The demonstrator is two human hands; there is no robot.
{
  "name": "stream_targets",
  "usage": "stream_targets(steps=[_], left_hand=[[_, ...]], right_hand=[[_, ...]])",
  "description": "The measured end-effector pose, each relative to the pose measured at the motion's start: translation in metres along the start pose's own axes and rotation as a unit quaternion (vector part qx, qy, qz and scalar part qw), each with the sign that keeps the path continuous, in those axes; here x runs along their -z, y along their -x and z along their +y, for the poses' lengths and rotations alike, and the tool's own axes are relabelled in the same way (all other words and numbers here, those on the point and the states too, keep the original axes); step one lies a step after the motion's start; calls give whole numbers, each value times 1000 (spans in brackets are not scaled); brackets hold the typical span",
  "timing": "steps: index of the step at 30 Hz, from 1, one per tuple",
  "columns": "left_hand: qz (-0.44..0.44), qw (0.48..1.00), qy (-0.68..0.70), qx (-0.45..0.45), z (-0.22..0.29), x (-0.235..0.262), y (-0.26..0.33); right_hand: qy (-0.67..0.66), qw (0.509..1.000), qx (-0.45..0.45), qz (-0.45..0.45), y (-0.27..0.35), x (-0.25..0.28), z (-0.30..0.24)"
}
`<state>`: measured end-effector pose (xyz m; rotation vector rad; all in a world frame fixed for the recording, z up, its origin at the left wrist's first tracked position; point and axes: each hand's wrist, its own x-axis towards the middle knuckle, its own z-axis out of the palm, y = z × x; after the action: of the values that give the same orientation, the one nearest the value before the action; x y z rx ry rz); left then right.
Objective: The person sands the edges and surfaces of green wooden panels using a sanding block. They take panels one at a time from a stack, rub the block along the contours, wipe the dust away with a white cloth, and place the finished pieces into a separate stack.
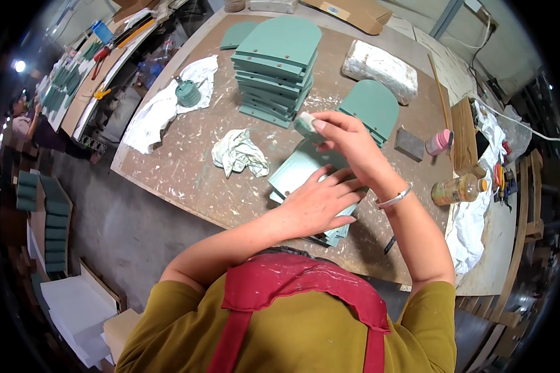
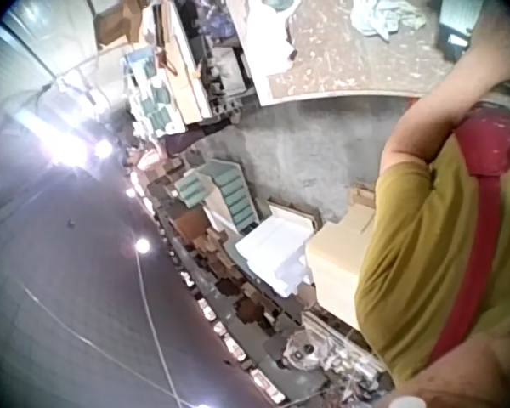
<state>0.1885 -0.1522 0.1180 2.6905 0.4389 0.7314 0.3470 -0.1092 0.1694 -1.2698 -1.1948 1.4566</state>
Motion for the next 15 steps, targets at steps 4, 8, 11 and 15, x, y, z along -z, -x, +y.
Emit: stream_targets(steps=[4,8,11,15], left_hand=[[-57,997,42,13,0,2,1],[72,991,104,-34,3,13,21],[103,989,102,-10,-2,41,54],[155,956,165,185,-50,101,103]], right_hand=[[-225,972,-61,-12,15,2,5],[-288,954,-72,-36,28,6,7],[-279,958,-70,-16,36,11,5],[-246,968,-46,-8,48,16,-4]])
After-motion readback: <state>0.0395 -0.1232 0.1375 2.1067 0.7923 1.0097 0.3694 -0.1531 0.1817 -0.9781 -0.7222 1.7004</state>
